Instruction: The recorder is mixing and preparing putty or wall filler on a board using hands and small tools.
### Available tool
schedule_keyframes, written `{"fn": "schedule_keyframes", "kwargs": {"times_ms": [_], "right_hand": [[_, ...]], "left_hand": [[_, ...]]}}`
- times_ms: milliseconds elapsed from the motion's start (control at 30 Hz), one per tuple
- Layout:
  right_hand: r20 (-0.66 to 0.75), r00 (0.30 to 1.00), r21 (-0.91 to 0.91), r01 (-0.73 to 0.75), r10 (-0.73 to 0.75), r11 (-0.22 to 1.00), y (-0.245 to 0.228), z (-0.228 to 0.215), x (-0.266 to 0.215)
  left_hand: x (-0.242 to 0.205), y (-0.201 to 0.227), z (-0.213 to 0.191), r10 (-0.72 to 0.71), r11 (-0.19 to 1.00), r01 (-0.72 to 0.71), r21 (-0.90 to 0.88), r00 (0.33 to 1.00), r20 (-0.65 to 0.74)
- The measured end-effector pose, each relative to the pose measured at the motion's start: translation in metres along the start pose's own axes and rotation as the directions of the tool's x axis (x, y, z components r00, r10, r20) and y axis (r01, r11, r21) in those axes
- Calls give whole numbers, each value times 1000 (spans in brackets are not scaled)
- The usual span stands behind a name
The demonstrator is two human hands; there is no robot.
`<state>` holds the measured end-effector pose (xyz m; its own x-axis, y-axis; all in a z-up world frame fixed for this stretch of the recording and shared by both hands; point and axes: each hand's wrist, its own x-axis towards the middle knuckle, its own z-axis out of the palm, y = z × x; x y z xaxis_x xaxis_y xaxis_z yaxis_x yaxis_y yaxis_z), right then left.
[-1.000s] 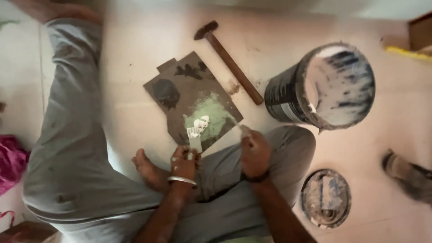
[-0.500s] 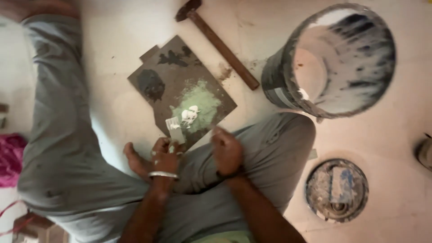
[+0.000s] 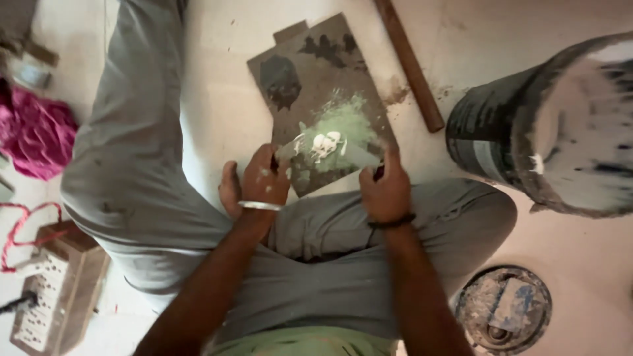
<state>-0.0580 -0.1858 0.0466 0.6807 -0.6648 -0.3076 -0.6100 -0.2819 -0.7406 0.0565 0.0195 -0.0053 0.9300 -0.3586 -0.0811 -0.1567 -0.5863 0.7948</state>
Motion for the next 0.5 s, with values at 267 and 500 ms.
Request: {"fn": "schedule_keyframes", "kwargs": {"times_ms": [267,500], "right_hand": [[-32,980,-153,187,-194,970,21,14,54],[-5,1000,175,-18,20,984,28,41,53]], "left_hand": [[8,-29,23,158,987,-157,24,959,-233],[17,-7,26,18,987,-57,-152,969,-248]]}}
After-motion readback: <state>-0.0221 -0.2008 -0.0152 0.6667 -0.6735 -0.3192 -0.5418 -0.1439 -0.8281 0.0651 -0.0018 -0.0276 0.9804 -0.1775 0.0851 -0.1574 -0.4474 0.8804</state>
